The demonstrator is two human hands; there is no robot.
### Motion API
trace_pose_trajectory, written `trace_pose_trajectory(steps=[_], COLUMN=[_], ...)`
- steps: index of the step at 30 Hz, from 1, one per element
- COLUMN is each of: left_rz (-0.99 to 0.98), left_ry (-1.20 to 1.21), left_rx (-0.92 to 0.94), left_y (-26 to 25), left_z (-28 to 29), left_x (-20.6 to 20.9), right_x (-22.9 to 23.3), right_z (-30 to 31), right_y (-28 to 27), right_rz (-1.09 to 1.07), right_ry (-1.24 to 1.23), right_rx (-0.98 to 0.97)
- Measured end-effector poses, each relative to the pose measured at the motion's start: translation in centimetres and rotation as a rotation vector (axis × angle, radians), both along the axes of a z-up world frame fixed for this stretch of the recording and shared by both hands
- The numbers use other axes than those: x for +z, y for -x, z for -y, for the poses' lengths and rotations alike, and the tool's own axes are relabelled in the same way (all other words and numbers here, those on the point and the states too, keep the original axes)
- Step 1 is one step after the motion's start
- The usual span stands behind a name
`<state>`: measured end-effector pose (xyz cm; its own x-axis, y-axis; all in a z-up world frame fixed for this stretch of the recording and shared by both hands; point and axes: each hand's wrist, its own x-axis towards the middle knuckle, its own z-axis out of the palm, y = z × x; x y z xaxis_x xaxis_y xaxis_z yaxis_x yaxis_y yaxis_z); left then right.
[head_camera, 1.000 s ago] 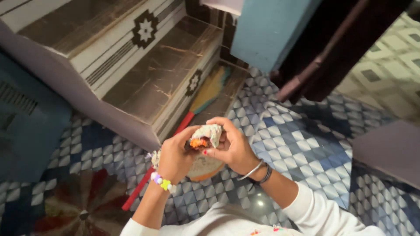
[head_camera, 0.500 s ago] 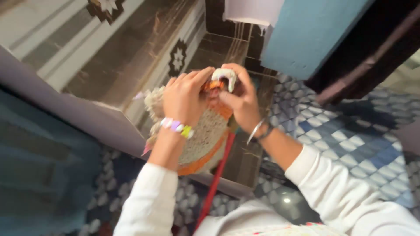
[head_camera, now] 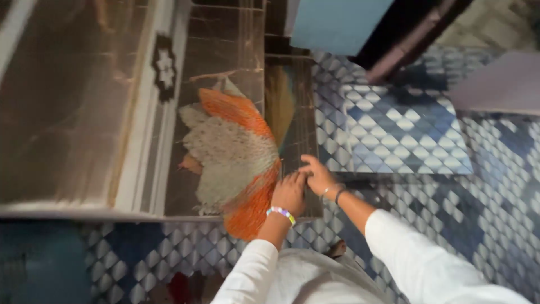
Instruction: The person sweeps the floor and stairs, picks up two mats, shakes them out to clean them, and then places them back on the floor.
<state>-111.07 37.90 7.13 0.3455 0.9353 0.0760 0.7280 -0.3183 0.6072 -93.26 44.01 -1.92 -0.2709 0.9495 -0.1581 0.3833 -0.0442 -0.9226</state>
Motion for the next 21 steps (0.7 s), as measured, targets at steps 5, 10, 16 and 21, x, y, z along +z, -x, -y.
trace_pose_trajectory(steps=[5, 10, 16, 21], left_rz=[0.157, 0.214, 0.178, 0.143], left_ry=[0.388, 0.581, 0.717, 0.815], left_rx=[0.087, 0.206, 0.302, 0.329], left_y=[-2.8, -3.6, -0.5, -1.4], left_z=[0.5, 0.7, 1.0, 1.9], left_x=[-11.7, -23.7, -26.0, -28.5], right_x=[-2.0, -0.6, 2.3, 4.5], right_z=[6.2, 9.3, 9.5, 9.3], right_y=[-0.3, 0.5, 0.2, -1.2], right_rz=[0.123, 0.185, 0.226, 0.188], right_ry=[0.408, 0.511, 0.512, 0.514], right_rx=[-0.214, -0.221, -0.19, -0.245])
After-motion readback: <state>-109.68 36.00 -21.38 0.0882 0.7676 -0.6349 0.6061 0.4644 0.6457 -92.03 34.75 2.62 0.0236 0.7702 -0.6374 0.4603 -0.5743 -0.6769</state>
